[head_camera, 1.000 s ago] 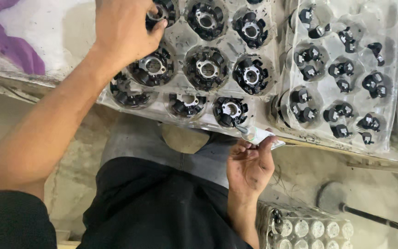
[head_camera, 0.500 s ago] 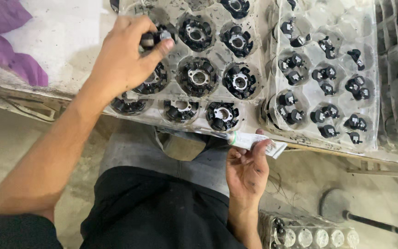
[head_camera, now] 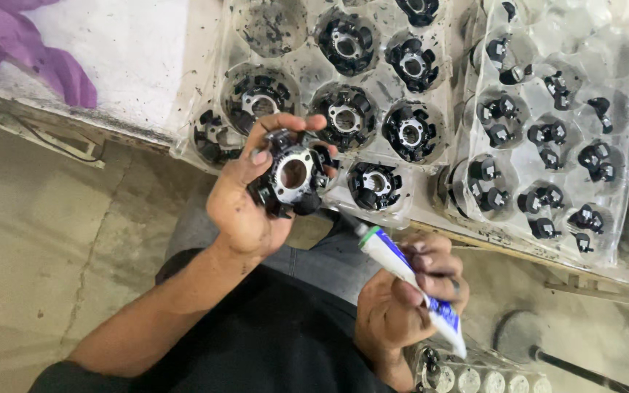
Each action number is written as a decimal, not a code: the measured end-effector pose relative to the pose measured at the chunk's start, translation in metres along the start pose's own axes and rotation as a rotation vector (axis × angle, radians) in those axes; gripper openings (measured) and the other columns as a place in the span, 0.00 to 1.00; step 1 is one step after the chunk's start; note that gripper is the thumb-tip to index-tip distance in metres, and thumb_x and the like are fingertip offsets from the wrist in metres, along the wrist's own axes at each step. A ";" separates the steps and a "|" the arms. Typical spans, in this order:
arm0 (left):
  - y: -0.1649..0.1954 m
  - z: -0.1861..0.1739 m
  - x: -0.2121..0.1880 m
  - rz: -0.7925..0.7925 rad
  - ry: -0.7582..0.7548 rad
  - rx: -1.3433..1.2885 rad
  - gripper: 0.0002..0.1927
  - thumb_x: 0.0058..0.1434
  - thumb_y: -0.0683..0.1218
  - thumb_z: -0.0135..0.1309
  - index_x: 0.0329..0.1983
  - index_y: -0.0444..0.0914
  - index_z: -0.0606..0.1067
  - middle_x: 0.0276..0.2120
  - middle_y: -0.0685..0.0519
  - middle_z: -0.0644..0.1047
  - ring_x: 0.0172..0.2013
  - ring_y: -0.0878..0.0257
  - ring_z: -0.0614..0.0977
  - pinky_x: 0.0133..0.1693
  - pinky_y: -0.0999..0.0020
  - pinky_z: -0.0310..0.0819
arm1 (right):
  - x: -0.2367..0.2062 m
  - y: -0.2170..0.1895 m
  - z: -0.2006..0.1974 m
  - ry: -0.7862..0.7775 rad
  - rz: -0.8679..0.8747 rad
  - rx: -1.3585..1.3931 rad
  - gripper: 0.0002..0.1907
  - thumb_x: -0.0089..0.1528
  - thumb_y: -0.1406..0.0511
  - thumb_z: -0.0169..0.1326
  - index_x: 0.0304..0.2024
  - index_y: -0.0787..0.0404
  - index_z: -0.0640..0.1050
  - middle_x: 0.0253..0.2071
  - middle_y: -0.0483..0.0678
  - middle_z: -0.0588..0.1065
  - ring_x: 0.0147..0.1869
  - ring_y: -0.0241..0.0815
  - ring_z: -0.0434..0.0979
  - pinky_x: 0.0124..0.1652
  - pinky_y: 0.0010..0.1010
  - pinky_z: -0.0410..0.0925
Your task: The person picks small black friction-pad components from a plastic tray, squeezes adhesive from a tube onto each one, and places the glued pieces back into the tray. They also hold a round metal hub assembly and press the glued pads onto it, repeating the glue-and-place cycle across many parts.
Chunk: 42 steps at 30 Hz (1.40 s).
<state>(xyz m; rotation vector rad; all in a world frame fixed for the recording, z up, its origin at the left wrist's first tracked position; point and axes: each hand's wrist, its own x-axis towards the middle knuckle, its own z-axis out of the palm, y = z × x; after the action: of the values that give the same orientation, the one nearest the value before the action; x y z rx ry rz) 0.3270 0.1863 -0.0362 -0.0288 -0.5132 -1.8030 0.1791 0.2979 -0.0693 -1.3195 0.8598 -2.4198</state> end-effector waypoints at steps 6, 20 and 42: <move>-0.005 0.007 -0.020 0.061 -0.063 0.237 0.21 0.74 0.51 0.50 0.56 0.28 0.69 0.55 0.37 0.74 0.53 0.51 0.78 0.58 0.57 0.74 | -0.006 -0.005 0.003 0.058 -0.256 -0.068 0.14 0.62 0.66 0.64 0.42 0.50 0.71 0.37 0.40 0.74 0.43 0.37 0.73 0.46 0.29 0.70; 0.017 0.022 -0.025 0.200 -0.203 0.731 0.17 0.67 0.44 0.48 0.55 0.28 0.71 0.52 0.38 0.75 0.55 0.57 0.76 0.59 0.68 0.69 | -0.024 -0.004 -0.009 0.058 -0.394 -0.140 0.15 0.63 0.68 0.62 0.45 0.50 0.69 0.36 0.41 0.71 0.41 0.36 0.70 0.40 0.28 0.68; -0.004 0.014 -0.033 0.048 -0.065 0.351 0.20 0.77 0.53 0.51 0.55 0.29 0.71 0.54 0.41 0.75 0.54 0.61 0.77 0.63 0.65 0.69 | -0.013 -0.013 -0.022 -0.022 -0.529 -0.235 0.14 0.57 0.71 0.65 0.36 0.51 0.73 0.35 0.42 0.71 0.38 0.39 0.71 0.30 0.27 0.70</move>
<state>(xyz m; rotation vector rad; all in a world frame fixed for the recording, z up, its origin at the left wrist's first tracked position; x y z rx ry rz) 0.3297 0.2225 -0.0345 0.1417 -0.8624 -1.6479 0.1688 0.3231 -0.0791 -1.8555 0.9015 -2.7425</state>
